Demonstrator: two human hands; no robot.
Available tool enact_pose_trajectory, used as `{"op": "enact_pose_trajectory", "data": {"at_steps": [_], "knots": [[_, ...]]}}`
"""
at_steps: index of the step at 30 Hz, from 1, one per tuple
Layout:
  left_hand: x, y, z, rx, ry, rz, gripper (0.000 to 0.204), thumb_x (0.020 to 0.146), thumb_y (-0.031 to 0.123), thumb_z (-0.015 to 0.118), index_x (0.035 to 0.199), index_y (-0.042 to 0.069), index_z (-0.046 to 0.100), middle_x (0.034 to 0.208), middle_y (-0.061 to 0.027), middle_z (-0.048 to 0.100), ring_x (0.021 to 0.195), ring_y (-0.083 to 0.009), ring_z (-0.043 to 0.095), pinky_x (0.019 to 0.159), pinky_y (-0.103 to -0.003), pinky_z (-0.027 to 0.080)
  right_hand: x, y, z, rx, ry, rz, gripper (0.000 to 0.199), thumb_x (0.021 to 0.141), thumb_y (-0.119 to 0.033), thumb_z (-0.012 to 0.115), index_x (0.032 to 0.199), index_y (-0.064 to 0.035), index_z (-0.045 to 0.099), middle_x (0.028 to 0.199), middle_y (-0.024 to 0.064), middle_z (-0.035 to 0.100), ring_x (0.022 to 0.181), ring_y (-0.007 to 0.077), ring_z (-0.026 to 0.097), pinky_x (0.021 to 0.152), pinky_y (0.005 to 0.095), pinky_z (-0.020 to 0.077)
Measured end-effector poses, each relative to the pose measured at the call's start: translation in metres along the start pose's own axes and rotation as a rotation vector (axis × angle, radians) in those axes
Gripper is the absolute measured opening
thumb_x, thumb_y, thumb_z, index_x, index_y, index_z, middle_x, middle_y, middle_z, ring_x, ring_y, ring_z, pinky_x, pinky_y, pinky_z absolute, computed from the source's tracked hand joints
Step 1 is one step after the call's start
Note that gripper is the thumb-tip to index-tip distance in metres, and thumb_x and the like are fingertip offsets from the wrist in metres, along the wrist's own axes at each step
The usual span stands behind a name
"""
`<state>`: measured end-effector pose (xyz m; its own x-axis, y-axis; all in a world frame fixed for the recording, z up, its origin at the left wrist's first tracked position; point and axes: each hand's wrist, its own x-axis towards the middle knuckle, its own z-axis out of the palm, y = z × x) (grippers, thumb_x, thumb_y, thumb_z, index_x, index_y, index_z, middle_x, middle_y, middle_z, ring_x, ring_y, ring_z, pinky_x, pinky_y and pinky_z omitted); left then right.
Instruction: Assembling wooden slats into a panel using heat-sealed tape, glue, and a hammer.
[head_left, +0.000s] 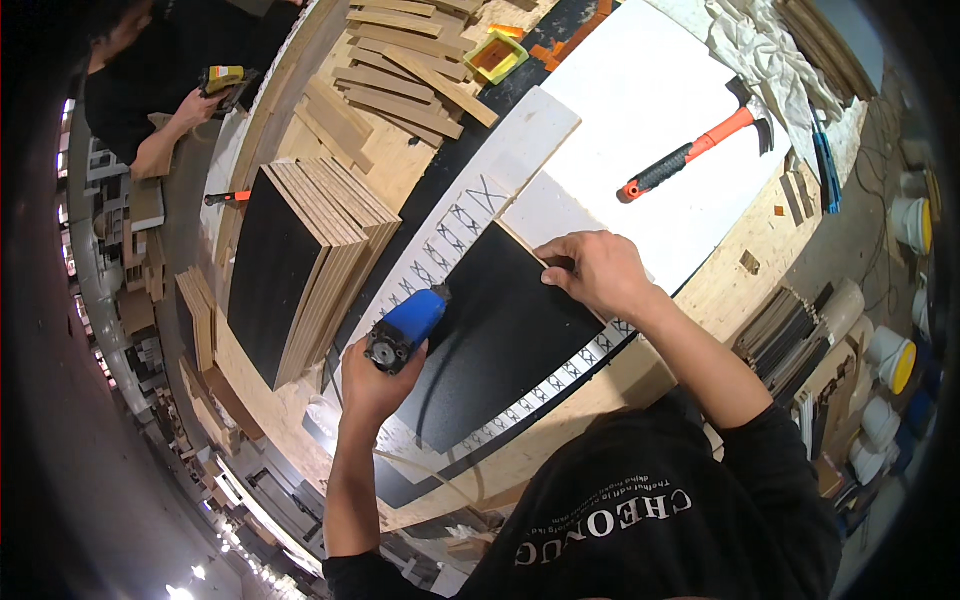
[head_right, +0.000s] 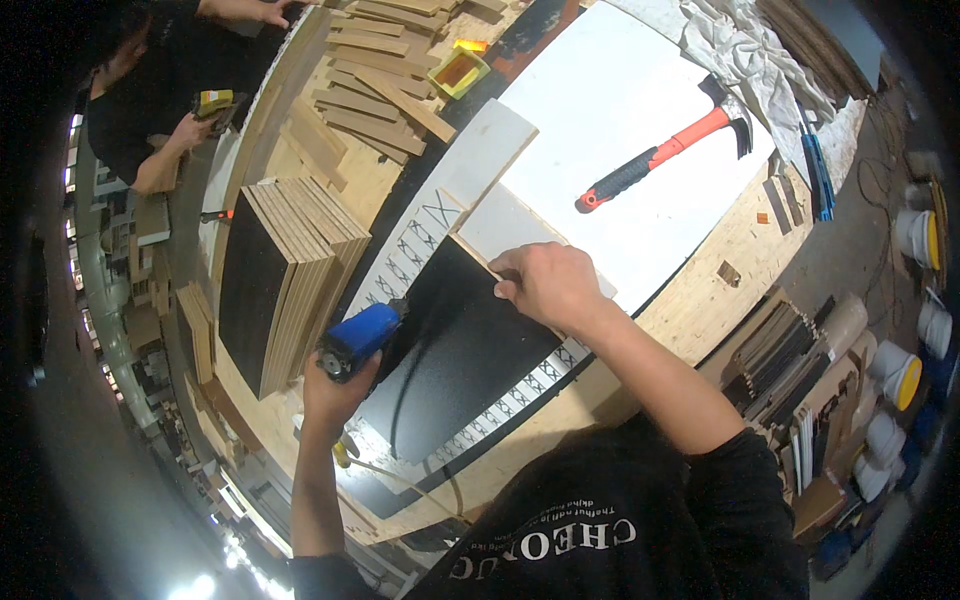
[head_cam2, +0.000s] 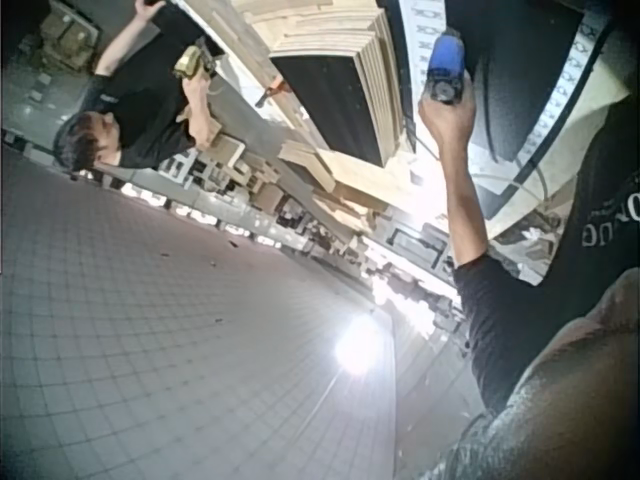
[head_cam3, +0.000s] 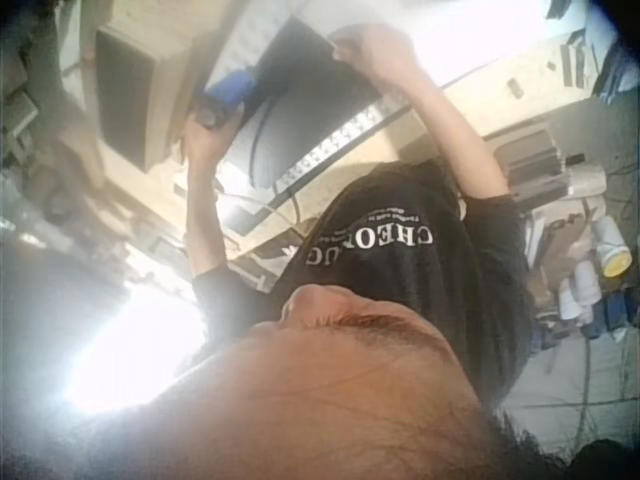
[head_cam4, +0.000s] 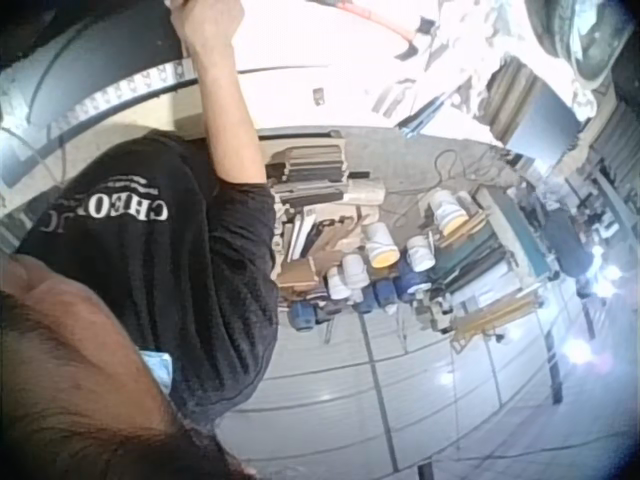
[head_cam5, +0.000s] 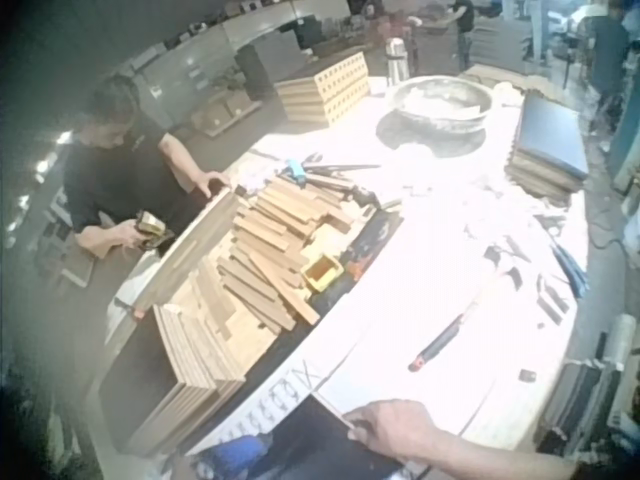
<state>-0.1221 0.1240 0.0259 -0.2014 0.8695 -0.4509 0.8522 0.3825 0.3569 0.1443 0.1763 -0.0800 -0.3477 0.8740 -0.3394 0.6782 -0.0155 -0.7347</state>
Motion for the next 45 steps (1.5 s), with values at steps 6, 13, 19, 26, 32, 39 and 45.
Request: {"op": "enact_pose_trajectory", "data": {"at_steps": [6,13,19,26,32,39,45], "knots": [[0.004,0.010,-0.002,0.041,0.058,0.127,0.026,0.074,0.026,0.071,0.083,0.002,0.065,0.074,-0.0166,0.066,0.074,-0.0355,0.065,0.067,-0.038,0.050,0.000,0.002,0.000,0.021,-0.002,-0.002,0.025,0.079,-0.027,0.068,0.102,-0.0180,0.069,0.085,0.0086,0.068,0.080,0.0272,0.065,0.072,0.0370,0.0509],[0.012,0.026,0.001,0.018,0.046,0.182,0.025,0.074,0.024,0.071,0.084,0.002,0.065,0.074,-0.0171,0.065,0.075,-0.0364,0.064,0.068,-0.039,0.050,0.001,0.006,0.002,0.040,0.021,-0.023,0.025,0.078,-0.027,0.069,0.101,-0.0174,0.069,0.082,0.0053,0.068,0.078,0.0243,0.065,0.069,0.0347,0.0508],[0.015,0.027,0.003,0.100,0.029,0.193,0.025,0.074,0.025,0.071,0.082,0.002,0.065,0.073,-0.0175,0.065,0.075,-0.0368,0.064,0.068,-0.040,0.049,0.000,0.003,-0.002,0.034,-0.008,-0.025,0.024,0.080,-0.027,0.066,0.102,-0.0171,0.069,0.081,0.0056,0.068,0.079,0.0250,0.065,0.070,0.0359,0.0509],[0.018,0.041,0.002,0.019,-0.036,0.046,0.025,0.074,0.026,0.070,0.083,0.003,0.065,0.072,-0.0165,0.065,0.072,-0.0348,0.064,0.067,-0.039,0.049,0.000,0.009,0.002,0.010,0.031,-0.051,0.023,0.078,-0.026,0.070,0.098,-0.0159,0.070,0.081,0.0042,0.068,0.075,0.0235,0.065,0.065,0.0344,0.0505],[0.027,0.047,0.005,0.064,-0.017,0.155,0.026,0.074,0.026,0.070,0.084,0.003,0.065,0.071,-0.0152,0.065,0.071,-0.0331,0.064,0.066,-0.038,0.049,0.002,0.011,0.007,0.025,0.066,-0.094,0.022,0.078,-0.026,0.069,0.097,-0.0160,0.070,0.081,0.0037,0.068,0.075,0.0232,0.065,0.065,0.0343,0.0506],[0.029,0.055,0.007,0.072,-0.021,0.182,0.028,0.074,0.026,0.070,0.084,0.001,0.065,0.074,-0.0167,0.065,0.072,-0.0323,0.065,0.066,-0.037,0.049,0.005,0.014,0.006,0.019,-0.007,-0.044,0.021,0.079,-0.026,0.067,0.097,-0.0158,0.070,0.083,0.0086,0.068,0.078,0.0263,0.065,0.068,0.0369,0.0512],[0.035,0.069,0.007,0.046,-0.047,0.144,0.029,0.074,0.026,0.070,0.084,-0.001,0.064,0.075,-0.0169,0.066,0.073,-0.0322,0.066,0.067,-0.037,0.049,0.003,0.014,0.005,0.043,0.056,-0.070,0.022,0.076,-0.026,0.070,0.096,-0.0161,0.071,0.081,0.0049,0.068,0.076,0.0232,0.065,0.066,0.0346,0.0508]]}}
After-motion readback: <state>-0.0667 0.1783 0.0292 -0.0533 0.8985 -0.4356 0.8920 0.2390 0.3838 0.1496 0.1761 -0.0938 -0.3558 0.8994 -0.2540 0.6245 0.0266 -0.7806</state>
